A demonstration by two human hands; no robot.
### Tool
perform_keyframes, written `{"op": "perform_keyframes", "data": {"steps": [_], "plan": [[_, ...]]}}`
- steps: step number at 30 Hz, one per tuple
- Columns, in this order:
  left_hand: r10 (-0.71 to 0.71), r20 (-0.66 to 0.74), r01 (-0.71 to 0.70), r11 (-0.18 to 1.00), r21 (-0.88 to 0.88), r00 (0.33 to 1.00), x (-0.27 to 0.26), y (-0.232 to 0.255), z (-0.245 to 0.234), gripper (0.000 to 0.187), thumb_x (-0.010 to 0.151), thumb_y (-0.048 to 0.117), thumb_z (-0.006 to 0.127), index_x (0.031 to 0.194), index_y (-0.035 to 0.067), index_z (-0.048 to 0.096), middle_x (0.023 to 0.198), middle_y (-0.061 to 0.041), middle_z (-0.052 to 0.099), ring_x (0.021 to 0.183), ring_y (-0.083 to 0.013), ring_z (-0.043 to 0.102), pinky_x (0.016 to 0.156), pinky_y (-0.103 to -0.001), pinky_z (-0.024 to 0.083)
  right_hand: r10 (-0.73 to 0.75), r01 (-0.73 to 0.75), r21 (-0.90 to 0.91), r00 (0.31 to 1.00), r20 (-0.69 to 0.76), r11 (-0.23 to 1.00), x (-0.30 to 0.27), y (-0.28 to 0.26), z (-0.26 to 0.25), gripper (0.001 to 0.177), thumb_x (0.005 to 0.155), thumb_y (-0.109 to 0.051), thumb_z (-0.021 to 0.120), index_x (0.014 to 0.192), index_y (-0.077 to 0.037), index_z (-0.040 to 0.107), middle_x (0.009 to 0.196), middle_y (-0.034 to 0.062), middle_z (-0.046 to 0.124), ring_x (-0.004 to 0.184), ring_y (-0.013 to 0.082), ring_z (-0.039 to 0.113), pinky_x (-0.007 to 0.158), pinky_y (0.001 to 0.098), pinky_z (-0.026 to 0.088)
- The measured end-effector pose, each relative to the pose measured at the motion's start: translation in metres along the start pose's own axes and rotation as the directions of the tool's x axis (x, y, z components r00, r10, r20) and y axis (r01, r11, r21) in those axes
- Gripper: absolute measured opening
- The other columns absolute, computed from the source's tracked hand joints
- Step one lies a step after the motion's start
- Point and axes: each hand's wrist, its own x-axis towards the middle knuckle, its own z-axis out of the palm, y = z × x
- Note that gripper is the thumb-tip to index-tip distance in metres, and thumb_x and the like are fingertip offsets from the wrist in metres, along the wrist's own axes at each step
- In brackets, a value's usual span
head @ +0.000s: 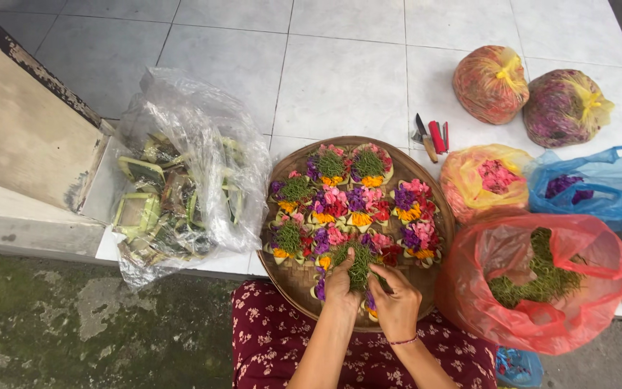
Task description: The person sits on a tiled floor and arranges colorful flower petals and greenery into small woven leaf cups on a round tray. They pick petals from plastic bags and place them into each cup, then add green sprigs on top.
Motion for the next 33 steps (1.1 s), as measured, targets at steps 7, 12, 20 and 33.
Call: {"op": "perform_keyframes", "data": {"steps": [7, 12, 20, 33], "plan": [[0.022, -0.115, -0.04, 0.987, -0.156, 0.993, 0.013, 0.026, 0.021, 0.02, 0.095, 0.006, 0.071, 0.109, -0.007, 0.07, 0.098, -0.015, 0.073, 0.083, -0.0271, 0.068, 0.073, -0.042, 0.059, 0.009, -0.009, -0.058, 1.0, 0.015, 0.998, 0.019, 0.0, 0.038, 0.027, 0.08, -0.001, 0.077, 0.106, -0.005, 0.079, 0.097, 0.0097, 0.079, 0.08, 0.0172, 0.077, 0.071, 0.0287, 0.059], [0.182, -0.243, -0.218, 0.967, -0.13, 0.953, 0.008, 0.086, 0.035, 0.02, 0.095, 0.014, 0.067, 0.112, 0.004, 0.072, 0.104, -0.011, 0.074, 0.088, -0.0236, 0.07, 0.081, -0.037, 0.062, -0.091, 0.091, -0.036, 0.996, 0.013, 0.995, 0.022, 0.007, 0.054, 0.022, 0.086, -0.01, 0.076, 0.108, -0.008, 0.078, 0.102, 0.0129, 0.079, 0.084, 0.0166, 0.079, 0.066, 0.0285, 0.062], [0.25, -0.165, -0.276, 0.947, -0.164, 0.954, 0.014, 0.101, 0.002, 0.02, 0.098, 0.003, 0.059, 0.115, 0.003, 0.069, 0.111, -0.01, 0.074, 0.096, -0.0235, 0.072, 0.085, -0.04, 0.064, 0.387, -0.361, -0.164, 0.905, 0.175, 0.918, 0.131, 0.051, 0.111, 0.033, 0.096, -0.023, 0.07, 0.127, -0.011, 0.074, 0.077, 0.0145, 0.078, 0.047, 0.0176, 0.052, 0.043, 0.0347, 0.038], [0.363, -0.114, -0.377, 0.914, -0.151, 0.925, 0.012, 0.116, -0.016, 0.026, 0.094, 0.002, 0.064, 0.12, 0.003, 0.067, 0.109, -0.008, 0.074, 0.091, -0.0207, 0.072, 0.08, -0.038, 0.062, -0.134, 0.311, -0.56, 0.933, 0.334, 0.768, 0.133, 0.115, 0.188, 0.042, 0.098, -0.01, 0.06, 0.139, -0.006, 0.065, 0.124, 0.0202, 0.071, 0.123, 0.0345, 0.063, 0.101, 0.0477, 0.052]]}}
